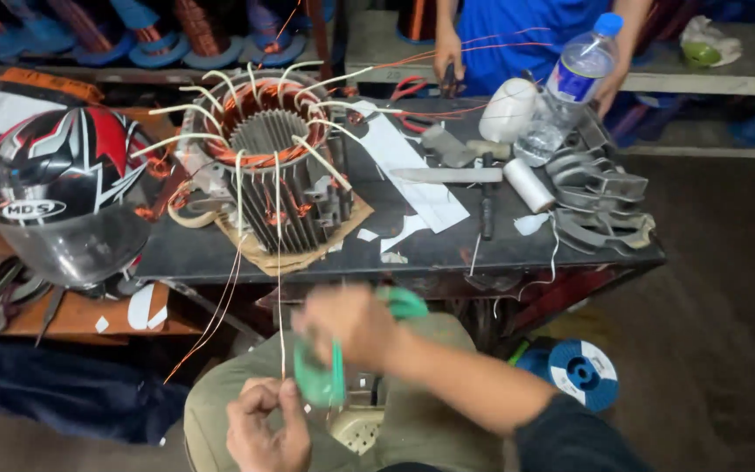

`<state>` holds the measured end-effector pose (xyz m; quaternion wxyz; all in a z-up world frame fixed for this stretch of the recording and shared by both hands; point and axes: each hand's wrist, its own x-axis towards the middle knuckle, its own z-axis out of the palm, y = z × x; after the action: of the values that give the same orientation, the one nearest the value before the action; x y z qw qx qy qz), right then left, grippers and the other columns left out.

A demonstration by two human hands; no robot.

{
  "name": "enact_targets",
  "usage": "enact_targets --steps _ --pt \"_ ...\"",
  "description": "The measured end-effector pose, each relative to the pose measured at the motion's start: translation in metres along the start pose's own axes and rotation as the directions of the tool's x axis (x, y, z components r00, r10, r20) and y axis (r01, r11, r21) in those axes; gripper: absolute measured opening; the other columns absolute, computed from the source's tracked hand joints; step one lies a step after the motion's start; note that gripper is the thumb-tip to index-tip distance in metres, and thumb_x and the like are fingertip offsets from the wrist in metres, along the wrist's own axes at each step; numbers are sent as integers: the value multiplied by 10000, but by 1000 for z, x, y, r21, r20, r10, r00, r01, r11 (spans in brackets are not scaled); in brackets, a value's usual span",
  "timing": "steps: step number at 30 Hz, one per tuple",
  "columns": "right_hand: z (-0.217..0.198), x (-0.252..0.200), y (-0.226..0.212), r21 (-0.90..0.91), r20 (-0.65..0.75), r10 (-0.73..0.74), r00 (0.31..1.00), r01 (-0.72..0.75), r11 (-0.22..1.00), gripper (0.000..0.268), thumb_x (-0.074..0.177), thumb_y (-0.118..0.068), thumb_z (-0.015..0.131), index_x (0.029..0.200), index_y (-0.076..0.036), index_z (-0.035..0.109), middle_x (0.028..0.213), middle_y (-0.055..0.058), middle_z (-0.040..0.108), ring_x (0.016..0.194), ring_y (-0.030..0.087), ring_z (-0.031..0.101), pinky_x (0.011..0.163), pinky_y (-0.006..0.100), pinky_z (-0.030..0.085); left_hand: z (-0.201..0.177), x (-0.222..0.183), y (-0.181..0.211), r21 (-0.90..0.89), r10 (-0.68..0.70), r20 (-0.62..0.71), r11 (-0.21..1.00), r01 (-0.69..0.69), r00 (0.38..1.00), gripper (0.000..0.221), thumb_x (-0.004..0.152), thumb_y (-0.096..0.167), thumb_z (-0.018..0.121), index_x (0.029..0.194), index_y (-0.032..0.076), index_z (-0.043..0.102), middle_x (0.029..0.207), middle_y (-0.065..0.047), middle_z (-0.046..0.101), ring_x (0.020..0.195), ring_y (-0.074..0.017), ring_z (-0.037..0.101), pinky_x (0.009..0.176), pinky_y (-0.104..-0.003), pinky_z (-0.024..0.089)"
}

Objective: Trimming and organizing copper wire windings on a motor stator using scissors at a workbench.

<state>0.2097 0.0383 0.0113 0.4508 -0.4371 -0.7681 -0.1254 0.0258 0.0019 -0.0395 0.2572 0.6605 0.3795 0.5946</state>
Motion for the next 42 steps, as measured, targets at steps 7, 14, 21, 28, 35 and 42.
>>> enact_targets --steps 7,14,21,28,35,42 --pt "-3 38 63 -118 -19 141 990 -143 983 248 851 -101 674 748 -139 452 619 -19 465 498 140 458 414 315 375 2 6 12 -20 13 10 1000 -13 1000 267 940 38 610 872 66 353 683 -75 555 651 -167 572 579 -233 456" --pt "31 -52 8 166 302 262 917 -321 932 284 695 -148 690 953 -247 625 801 -77 682 681 148 677 545 322 474 -6 1 -4 -62 -272 -85 962 268 958 469 869 104 632 595 137 253 617 -72 555 600 -110 513 538 -220 347" --pt "33 -37 31 584 450 674 586 -764 276 534 867 -224 698 1349 -89 512 1330 25 614 1156 129 590 816 267 568 -3 7 -2 -209 -94 27 973 97 995 151 942 38 539 910 47 392 670 -108 569 662 -178 562 664 -231 474" --pt "30 -18 29 647 475 613 631 -723 242 250 909 -253 681 1078 -72 713 847 62 728 742 127 677 637 278 607 -53 64 35 737 -34 487 552 -390 873 221 969 155 528 1181 182 585 693 -39 469 658 -310 529 461 -463 427" --pt "11 -33 30 674 385 609 694 -662 328 165 970 -87 615 1055 52 641 747 137 659 515 111 518 475 212 463 -61 126 45 784 -117 278 601 -154 954 707 855 31 411 1558 85 351 1064 -196 583 937 -437 542 743 -509 437" --pt "-2 -22 17 364 296 716 632 -768 527 198 911 -217 677 1040 -79 735 813 24 743 673 77 644 616 226 530 -19 100 55 -601 -35 217 783 162 976 410 1012 164 504 1290 164 202 1106 -257 532 925 -311 573 776 -373 532"
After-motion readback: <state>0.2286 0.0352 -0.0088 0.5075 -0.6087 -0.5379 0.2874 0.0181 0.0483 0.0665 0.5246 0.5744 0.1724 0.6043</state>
